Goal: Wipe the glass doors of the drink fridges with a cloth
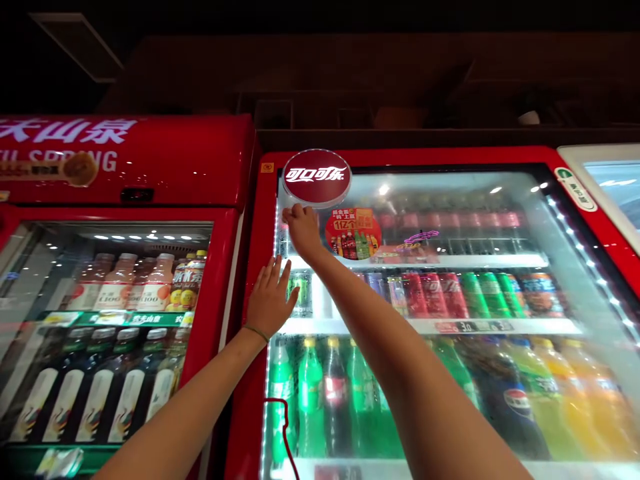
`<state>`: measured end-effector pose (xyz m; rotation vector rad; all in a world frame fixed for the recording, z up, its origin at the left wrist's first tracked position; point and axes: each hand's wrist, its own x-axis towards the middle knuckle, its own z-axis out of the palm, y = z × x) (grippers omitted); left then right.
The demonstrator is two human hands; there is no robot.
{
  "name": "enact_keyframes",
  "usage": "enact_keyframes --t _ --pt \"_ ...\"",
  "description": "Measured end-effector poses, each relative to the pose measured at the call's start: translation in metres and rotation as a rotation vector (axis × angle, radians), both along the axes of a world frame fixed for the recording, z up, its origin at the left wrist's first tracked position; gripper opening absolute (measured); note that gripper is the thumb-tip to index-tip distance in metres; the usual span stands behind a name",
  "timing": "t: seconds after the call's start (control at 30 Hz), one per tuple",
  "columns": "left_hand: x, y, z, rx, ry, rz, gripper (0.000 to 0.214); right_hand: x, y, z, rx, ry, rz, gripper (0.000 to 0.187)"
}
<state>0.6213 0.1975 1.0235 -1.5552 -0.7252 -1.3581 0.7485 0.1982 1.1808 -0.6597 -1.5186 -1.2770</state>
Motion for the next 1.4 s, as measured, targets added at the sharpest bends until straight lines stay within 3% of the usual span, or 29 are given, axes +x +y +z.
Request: enact_keyframes --t 0.17,0.33,0.43,0.53,0.6,0.7,0.8,0.9,1.03,1.13,1.27,1.33,1.4 --pt "0.001 -0.001 -0.001 -0.017 0.002 0.021 0.061 0.008 0.005 0.017 -0.043 -0.232 0.073 0.038" --pt "0.002 -0.003 -0.001 -0.034 0.013 0.031 0.061 0.000 0.007 0.014 -0.058 0.081 0.162 0.039" --pt "0.002 -0.003 -0.001 -0.035 0.004 0.014 0.061 0.006 0.005 0.003 -0.057 -0.099 0.172 0.034" --pt "0.002 -0.003 -0.001 -0.026 0.009 0.035 0.061 0.031 0.006 0.001 -0.040 -0.228 0.163 0.034" --pt "0.003 -0.006 -0.001 -0.024 0.011 0.088 0.060 0.042 0.009 0.006 -0.012 -0.111 0.163 0.034" --pt "0.004 -0.010 -0.001 -0.034 0.011 0.181 0.059 0.037 0.015 0.007 0.043 0.110 0.174 0.034" --pt "0.004 -0.014 -0.001 -0.046 0.021 0.223 0.060 0.034 0.020 -0.009 0.035 -0.004 0.129 0.036" --pt "0.004 -0.015 -0.001 -0.043 0.026 0.220 0.060 0.065 0.018 -0.025 0.000 -0.126 0.056 0.036" --pt "0.005 -0.014 -0.001 -0.029 0.017 0.192 0.059 0.107 0.011 -0.022 0.017 0.124 0.002 0.041" --pt "0.005 -0.013 -0.001 -0.018 0.019 0.169 0.060 0.094 0.010 -0.022 0.032 0.273 -0.023 0.046" --pt "0.003 -0.012 -0.001 -0.016 0.022 0.133 0.059 0.080 0.007 -0.050 -0.040 0.008 -0.097 0.047" --pt "0.002 -0.011 -0.001 -0.014 0.027 0.116 0.059 0.103 0.003 -0.061 -0.069 -0.046 -0.130 0.044" --pt "0.001 -0.010 -0.001 -0.009 0.033 0.111 0.060 0.137 -0.001 -0.062 -0.079 0.033 -0.149 0.044"
